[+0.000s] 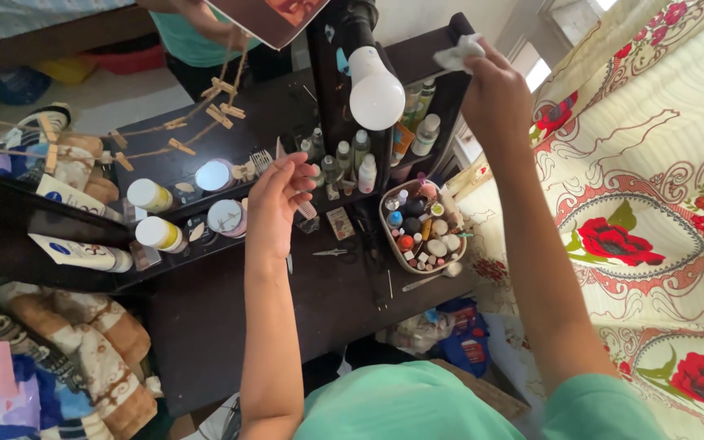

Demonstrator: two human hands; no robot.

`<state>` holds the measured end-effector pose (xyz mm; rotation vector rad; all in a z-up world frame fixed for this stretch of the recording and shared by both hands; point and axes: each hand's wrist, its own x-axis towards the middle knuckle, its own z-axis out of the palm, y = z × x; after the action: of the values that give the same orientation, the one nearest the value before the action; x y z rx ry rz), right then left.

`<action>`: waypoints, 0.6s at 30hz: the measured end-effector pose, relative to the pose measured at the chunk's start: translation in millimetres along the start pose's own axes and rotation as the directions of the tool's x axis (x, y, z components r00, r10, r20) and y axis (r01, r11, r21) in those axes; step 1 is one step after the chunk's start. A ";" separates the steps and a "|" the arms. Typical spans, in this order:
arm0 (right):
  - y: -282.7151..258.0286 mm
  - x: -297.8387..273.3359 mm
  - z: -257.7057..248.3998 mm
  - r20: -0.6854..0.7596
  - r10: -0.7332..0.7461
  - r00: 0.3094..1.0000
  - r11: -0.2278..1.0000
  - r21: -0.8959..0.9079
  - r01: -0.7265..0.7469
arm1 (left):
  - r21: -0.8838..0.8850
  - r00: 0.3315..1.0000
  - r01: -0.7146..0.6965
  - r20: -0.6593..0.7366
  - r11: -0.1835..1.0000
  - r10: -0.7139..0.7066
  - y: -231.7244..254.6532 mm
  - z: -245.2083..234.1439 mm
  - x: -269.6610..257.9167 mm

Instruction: Cleaning a vanity table and wiping down hair care appliances with wet wipes.

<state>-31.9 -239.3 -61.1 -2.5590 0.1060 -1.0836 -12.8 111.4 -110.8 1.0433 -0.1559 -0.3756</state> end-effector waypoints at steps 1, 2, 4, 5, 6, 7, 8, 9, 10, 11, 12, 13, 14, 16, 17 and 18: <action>-8.3 0.5 1.2 0.002 -0.010 1.000 0.998 0.057 0.010 | -0.001 1.000 0.005 -0.011 1.000 -0.005 0.4 0.1 0.5; -16.5 0.8 2.4 0.004 -0.020 1.000 0.993 0.113 0.019 | -0.001 1.000 0.010 -0.022 1.000 -0.010 0.7 0.2 1.0; -58.6 7.3 -0.4 0.120 0.101 0.988 0.965 0.228 -0.126 | 0.003 1.000 0.016 -0.014 1.000 -0.016 -1.1 4.2 3.5; -80.1 10.2 -1.0 0.249 0.198 0.948 0.906 0.323 -0.274 | 0.008 1.000 0.019 -0.008 1.000 -0.018 -1.8 5.5 4.1; -79.9 6.4 12.7 0.251 0.202 0.947 0.904 0.324 -0.278 | 0.011 1.000 0.022 -0.009 1.000 -0.022 -0.8 7.1 4.2; -79.5 1.7 25.9 0.163 -0.030 0.986 0.941 0.337 -0.027 | 0.021 1.000 0.028 0.002 0.999 -0.028 -0.2 8.8 3.8; -79.2 -3.2 39.3 0.082 -0.266 0.961 0.917 0.329 0.226 | 0.031 0.999 0.033 0.012 0.999 -0.034 0.2 10.3 3.4; -77.6 -13.2 44.2 0.084 -0.261 0.962 0.918 0.328 0.221 | 0.032 0.999 0.038 0.013 0.999 -0.039 -1.6 9.3 2.6; -76.6 -23.4 49.2 0.058 -0.236 0.970 0.944 0.249 0.215 | 0.031 0.999 0.034 0.016 0.999 -0.035 -3.2 7.9 1.5; -76.5 -31.7 55.3 0.032 -0.219 0.975 0.963 0.171 0.210 | 0.028 1.000 0.025 0.015 0.999 -0.025 -4.2 5.9 0.5; -75.2 -38.5 55.5 0.035 -0.221 0.975 0.962 0.173 0.211 | 0.026 1.000 0.025 0.012 0.999 -0.025 -4.9 4.8 0.6; -75.4 -46.3 56.9 0.056 -0.229 0.972 0.972 0.060 0.226 | 0.030 0.999 0.033 -0.001 0.999 -0.033 -5.4 2.3 -1.3; -75.5 -54.2 58.4 0.078 -0.236 0.969 0.969 -0.053 0.241 | 0.034 0.999 0.042 -0.014 0.999 -0.041 -6.0 -0.3 -3.3; -64.9 -72.9 67.3 0.118 -0.246 0.962 0.961 -0.098 0.258 | 0.032 0.999 0.041 -0.025 0.999 -0.040 -5.9 -2.1 -7.3; -59.7 -79.7 72.6 0.146 -0.260 0.954 0.949 -0.146 0.281 | 0.032 0.999 0.028 -0.029 0.999 -0.027 -5.1 -3.3 -7.7; -56.6 -85.3 75.5 0.149 -0.265 0.953 0.948 -0.143 0.286 | 0.029 0.999 0.026 -0.035 0.999 -0.025 -4.2 -2.7 -9.4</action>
<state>-42.4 -146.6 -147.6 -2.8474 -0.2127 -1.0381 -21.6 115.2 -115.2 1.0813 -0.1175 -0.3795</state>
